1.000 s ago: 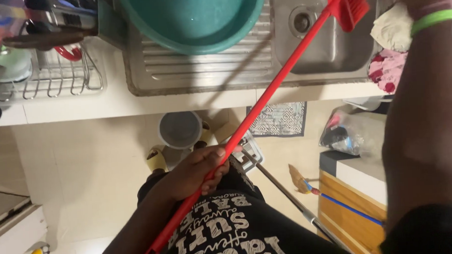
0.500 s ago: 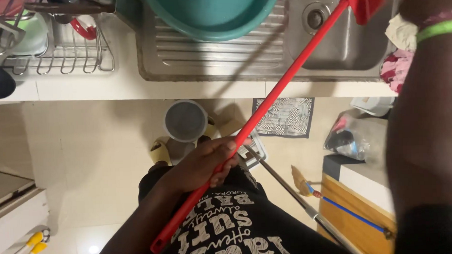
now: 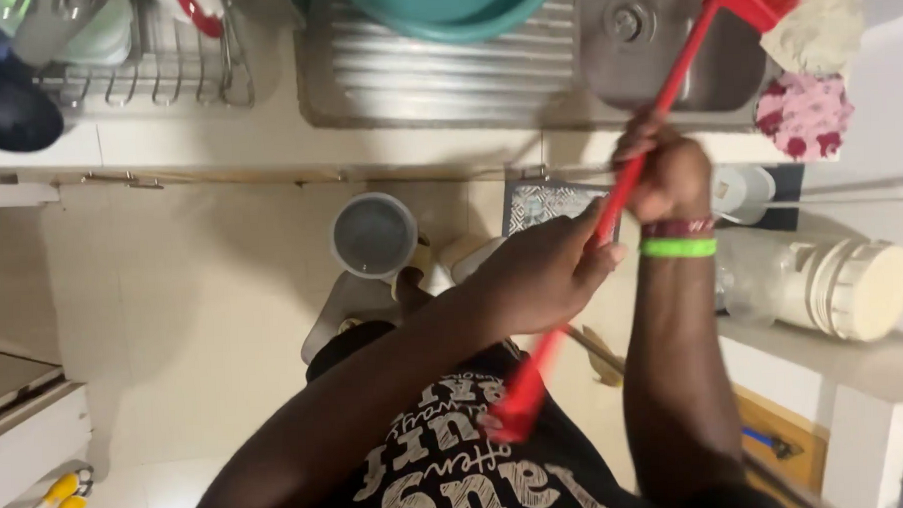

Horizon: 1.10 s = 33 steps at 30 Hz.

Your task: Sweep a set of wooden stairs using a red broom and dustpan, then move to a kitchen sink to rinse the broom.

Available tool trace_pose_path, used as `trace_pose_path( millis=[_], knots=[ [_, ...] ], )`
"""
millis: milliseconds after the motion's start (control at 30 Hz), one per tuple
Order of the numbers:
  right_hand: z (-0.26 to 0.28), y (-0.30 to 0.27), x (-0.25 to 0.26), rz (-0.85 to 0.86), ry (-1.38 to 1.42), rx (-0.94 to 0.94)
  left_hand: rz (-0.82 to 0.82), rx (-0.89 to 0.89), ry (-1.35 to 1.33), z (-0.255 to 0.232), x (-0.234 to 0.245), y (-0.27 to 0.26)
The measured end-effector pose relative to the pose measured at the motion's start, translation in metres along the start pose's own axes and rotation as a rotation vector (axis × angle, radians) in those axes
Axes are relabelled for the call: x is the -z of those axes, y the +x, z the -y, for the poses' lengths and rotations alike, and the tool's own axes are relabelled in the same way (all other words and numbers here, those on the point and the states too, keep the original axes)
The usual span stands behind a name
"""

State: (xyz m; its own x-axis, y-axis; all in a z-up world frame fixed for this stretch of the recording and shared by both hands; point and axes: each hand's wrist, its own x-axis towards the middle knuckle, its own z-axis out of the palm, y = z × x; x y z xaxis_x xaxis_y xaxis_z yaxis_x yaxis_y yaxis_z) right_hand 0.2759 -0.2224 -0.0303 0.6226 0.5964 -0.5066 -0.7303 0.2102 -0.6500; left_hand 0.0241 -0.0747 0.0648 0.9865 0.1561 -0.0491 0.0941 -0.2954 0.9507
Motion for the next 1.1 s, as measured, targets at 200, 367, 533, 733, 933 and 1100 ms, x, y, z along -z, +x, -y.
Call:
trace_pose_path(
  millis=[200, 367, 533, 733, 933, 1100],
  knots=[
    [0.029, -0.033, 0.008, -0.005, -0.021, -0.009, 0.085, 0.119, -0.525, 0.051, 0.023, -0.103],
    [0.025, -0.037, 0.047, -0.259, -0.932, 0.261, -0.046, 0.399, -0.728, 0.162, 0.03, -0.282],
    [0.058, 0.001, 0.116, 0.059, -0.221, -0.014, -0.59, 0.701, -0.805, 0.284, -0.005, -0.491],
    [0.016, -0.065, 0.097, -0.141, -0.498, 0.255, -0.748, 1.149, -0.401, 0.272, -0.049, -0.64],
    [-0.079, -0.25, 0.019, 0.111, -2.181, 0.933, -0.981, 1.319, -0.714, 0.352, -0.199, -0.776],
    [-0.161, -0.318, -0.014, 0.137, -1.879, 0.658, -1.098, 1.241, -0.975, 0.436, -0.361, -0.798]
  ],
)
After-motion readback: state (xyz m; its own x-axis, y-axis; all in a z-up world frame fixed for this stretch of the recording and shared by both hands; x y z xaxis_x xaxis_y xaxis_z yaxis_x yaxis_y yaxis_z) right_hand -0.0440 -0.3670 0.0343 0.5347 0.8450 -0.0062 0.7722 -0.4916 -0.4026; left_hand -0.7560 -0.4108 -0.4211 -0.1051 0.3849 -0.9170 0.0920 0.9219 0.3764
